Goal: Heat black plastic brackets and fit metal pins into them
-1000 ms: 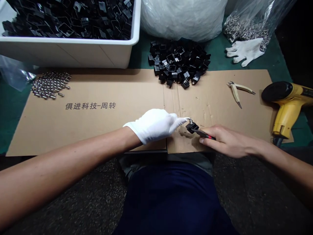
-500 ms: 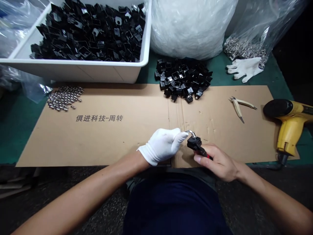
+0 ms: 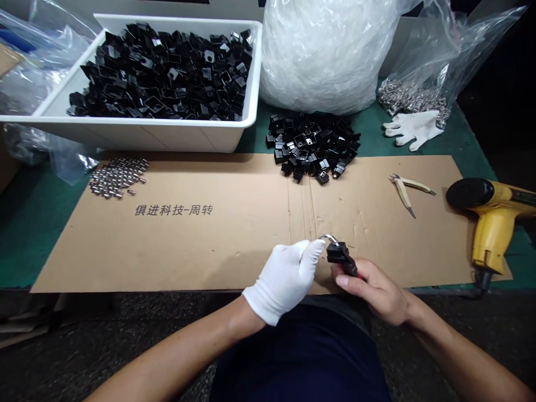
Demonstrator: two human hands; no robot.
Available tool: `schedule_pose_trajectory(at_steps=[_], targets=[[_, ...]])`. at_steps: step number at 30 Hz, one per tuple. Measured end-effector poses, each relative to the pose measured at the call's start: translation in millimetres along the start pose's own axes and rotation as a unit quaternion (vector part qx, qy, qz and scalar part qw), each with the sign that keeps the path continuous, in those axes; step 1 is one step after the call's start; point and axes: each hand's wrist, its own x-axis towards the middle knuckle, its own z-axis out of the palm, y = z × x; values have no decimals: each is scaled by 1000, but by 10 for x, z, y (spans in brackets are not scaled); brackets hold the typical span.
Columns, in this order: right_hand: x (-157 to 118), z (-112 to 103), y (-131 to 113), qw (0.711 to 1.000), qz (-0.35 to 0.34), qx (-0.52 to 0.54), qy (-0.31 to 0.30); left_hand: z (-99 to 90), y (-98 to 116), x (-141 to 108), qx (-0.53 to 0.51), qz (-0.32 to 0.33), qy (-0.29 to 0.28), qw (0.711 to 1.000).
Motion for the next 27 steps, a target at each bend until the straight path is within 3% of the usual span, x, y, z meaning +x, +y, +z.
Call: schedule_pose_trajectory(at_steps=[4, 9, 14, 19, 24, 27], targets=[[-38, 7, -28, 996, 17, 71, -51, -75, 10, 52, -14, -4, -3, 1000], [-5, 95, -105, 997, -5, 78, -23, -90, 30, 65, -88, -48, 40, 994], [17, 131, -104, 993, -13, 106, -59, -89, -76, 52, -116, -10, 50, 992], [-5, 177, -92, 985, -10, 141, -95, -161, -110, 133, -93, -14, 106, 990], [9, 213, -121, 991, -22, 114, -71, -195, -24, 115, -123, 3, 48, 991], [-16, 206, -146, 993, -26, 94, -67, -225, -15, 74, -94, -9, 77, 993]])
